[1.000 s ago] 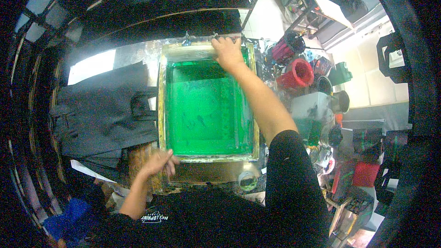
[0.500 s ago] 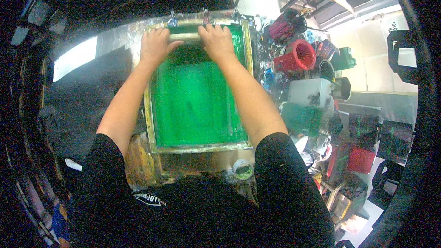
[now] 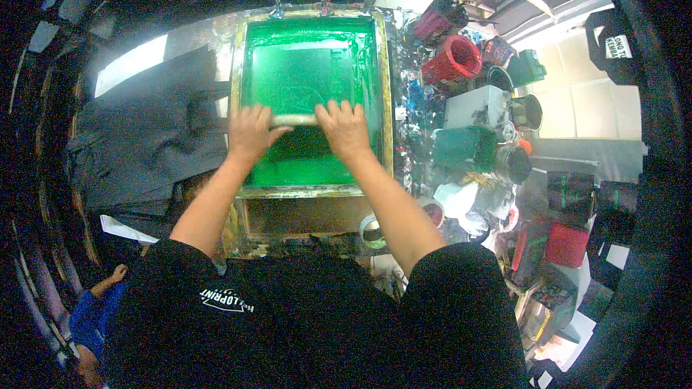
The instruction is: The person performs screen printing on black tote bags using a squeegee and green ink. They repeatedly pull the squeegee across a screen to transfer a logo onto the bags, then lift the screen and move the printed bag aside.
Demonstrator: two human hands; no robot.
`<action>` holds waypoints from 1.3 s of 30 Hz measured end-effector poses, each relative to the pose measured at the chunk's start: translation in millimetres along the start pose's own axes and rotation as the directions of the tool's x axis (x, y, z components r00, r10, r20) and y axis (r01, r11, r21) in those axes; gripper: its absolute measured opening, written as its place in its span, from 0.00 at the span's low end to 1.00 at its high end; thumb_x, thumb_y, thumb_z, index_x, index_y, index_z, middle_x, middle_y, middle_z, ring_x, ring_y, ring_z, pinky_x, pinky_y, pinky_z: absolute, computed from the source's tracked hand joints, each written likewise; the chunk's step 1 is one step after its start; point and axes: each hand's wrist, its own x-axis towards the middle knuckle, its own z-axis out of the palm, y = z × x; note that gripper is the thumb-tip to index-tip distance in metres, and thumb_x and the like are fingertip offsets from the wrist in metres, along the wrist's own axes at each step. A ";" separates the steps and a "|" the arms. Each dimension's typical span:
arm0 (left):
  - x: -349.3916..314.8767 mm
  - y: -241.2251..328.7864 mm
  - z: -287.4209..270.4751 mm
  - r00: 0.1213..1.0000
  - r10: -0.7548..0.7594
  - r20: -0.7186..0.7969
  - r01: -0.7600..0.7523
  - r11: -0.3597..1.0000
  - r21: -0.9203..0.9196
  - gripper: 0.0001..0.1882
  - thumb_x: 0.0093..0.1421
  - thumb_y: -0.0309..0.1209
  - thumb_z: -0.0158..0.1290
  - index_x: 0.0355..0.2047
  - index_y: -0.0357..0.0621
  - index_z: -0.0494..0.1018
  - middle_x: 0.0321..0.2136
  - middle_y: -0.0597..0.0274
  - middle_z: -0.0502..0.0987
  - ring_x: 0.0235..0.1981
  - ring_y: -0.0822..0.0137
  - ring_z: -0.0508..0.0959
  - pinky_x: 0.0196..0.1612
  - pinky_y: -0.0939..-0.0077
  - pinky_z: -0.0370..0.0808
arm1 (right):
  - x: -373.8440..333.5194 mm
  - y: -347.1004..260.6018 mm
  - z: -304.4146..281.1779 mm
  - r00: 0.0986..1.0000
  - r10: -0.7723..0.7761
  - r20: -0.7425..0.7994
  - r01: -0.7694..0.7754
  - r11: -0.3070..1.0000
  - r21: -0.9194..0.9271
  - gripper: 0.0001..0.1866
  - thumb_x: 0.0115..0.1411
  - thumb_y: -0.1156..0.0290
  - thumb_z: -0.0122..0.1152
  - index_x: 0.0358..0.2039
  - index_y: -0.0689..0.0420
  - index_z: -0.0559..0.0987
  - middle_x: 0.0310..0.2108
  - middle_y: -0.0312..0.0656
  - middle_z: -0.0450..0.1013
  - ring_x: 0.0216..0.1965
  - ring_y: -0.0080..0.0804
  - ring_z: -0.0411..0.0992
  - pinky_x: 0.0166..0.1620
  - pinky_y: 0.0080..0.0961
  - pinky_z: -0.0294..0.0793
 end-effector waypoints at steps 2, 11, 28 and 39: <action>-26.8 17.3 -13.1 0.999 -0.012 0.033 0.011 1.000 0.022 0.28 0.51 0.61 0.65 0.28 0.49 0.73 0.27 0.62 0.73 0.32 0.58 0.75 0.39 0.61 0.69 | -30.1 -13.8 -6.7 1.000 -0.003 -0.011 0.003 1.000 0.009 0.13 0.60 0.68 0.60 0.46 0.45 0.79 0.37 0.35 0.74 0.39 0.36 0.75 0.39 0.39 0.69; -101.4 56.8 -41.2 0.993 -0.062 0.098 0.064 0.998 -0.023 0.30 0.53 0.62 0.65 0.32 0.46 0.76 0.32 0.60 0.74 0.36 0.55 0.74 0.42 0.58 0.69 | -105.5 -49.3 -21.3 0.998 -0.018 -0.053 0.019 0.999 0.026 0.18 0.53 0.68 0.68 0.46 0.46 0.78 0.35 0.36 0.71 0.39 0.36 0.72 0.40 0.39 0.67; -218.2 -3.9 -17.3 0.885 -0.435 0.162 0.460 0.872 -0.168 0.49 0.34 0.41 0.79 0.60 0.46 0.76 0.48 0.54 0.76 0.52 0.48 0.74 0.55 0.49 0.65 | -127.6 -66.7 -51.1 0.993 0.066 0.094 -0.086 0.971 0.225 0.23 0.59 0.62 0.67 0.56 0.41 0.79 0.52 0.43 0.72 0.57 0.44 0.68 0.63 0.59 0.57; -161.1 15.2 -98.8 0.752 -0.659 0.031 0.493 0.530 -0.690 0.48 0.47 0.26 0.75 0.69 0.38 0.67 0.60 0.52 0.78 0.57 0.61 0.78 0.61 0.67 0.75 | -63.5 -48.7 -160.8 0.989 0.087 -0.121 -0.059 0.975 0.214 0.27 0.57 0.55 0.69 0.57 0.47 0.79 0.41 0.38 0.71 0.47 0.38 0.70 0.60 0.57 0.58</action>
